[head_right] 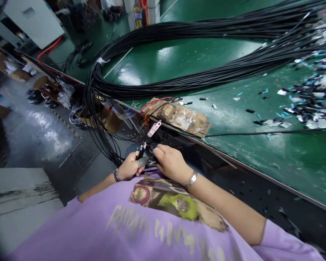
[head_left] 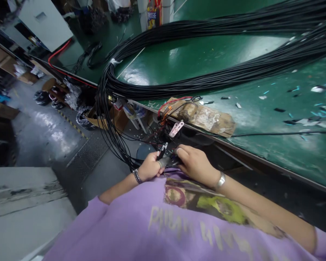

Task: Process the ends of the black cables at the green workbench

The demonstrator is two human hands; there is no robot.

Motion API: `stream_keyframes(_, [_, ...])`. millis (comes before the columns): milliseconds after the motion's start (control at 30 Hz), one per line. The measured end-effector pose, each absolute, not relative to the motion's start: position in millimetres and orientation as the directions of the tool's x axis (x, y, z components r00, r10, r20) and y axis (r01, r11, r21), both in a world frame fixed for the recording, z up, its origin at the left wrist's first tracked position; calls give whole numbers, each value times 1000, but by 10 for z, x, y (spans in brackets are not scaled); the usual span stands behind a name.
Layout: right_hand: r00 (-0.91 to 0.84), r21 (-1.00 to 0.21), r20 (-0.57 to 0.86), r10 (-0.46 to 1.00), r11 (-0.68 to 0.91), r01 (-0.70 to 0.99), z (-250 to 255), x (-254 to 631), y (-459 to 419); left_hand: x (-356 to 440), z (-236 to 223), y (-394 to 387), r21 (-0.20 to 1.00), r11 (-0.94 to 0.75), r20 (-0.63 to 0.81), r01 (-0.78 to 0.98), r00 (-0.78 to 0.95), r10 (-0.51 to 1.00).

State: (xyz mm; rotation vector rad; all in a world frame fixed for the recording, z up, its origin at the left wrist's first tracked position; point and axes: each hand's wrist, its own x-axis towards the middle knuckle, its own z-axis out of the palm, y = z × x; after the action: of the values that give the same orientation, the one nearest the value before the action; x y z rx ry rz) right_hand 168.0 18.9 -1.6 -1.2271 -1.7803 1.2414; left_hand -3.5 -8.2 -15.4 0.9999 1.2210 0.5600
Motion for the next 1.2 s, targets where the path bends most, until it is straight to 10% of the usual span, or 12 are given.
stream_keyframes(200, [-360,-859,-400,843,-481,-172,-152,1631,221,-54,-60,-59,872,467,-488,147,331,808])
stream_keyframes(467, [-333,-930,-315,889,-359,-79,-111,1671,170,-49,-11,21,860,488,-506,148,362,783])
stream_keyframes(867, [-554,-601,-576,601,-771,-211,-95,1663,195,-42,-78,-12,911,349,-402,221,282,871])
stream_keyframes(1200, [-504,-741,-542,673,-665,-90,-147,1659,180,-37,-146,-23,934,301,-346,193,270,899])
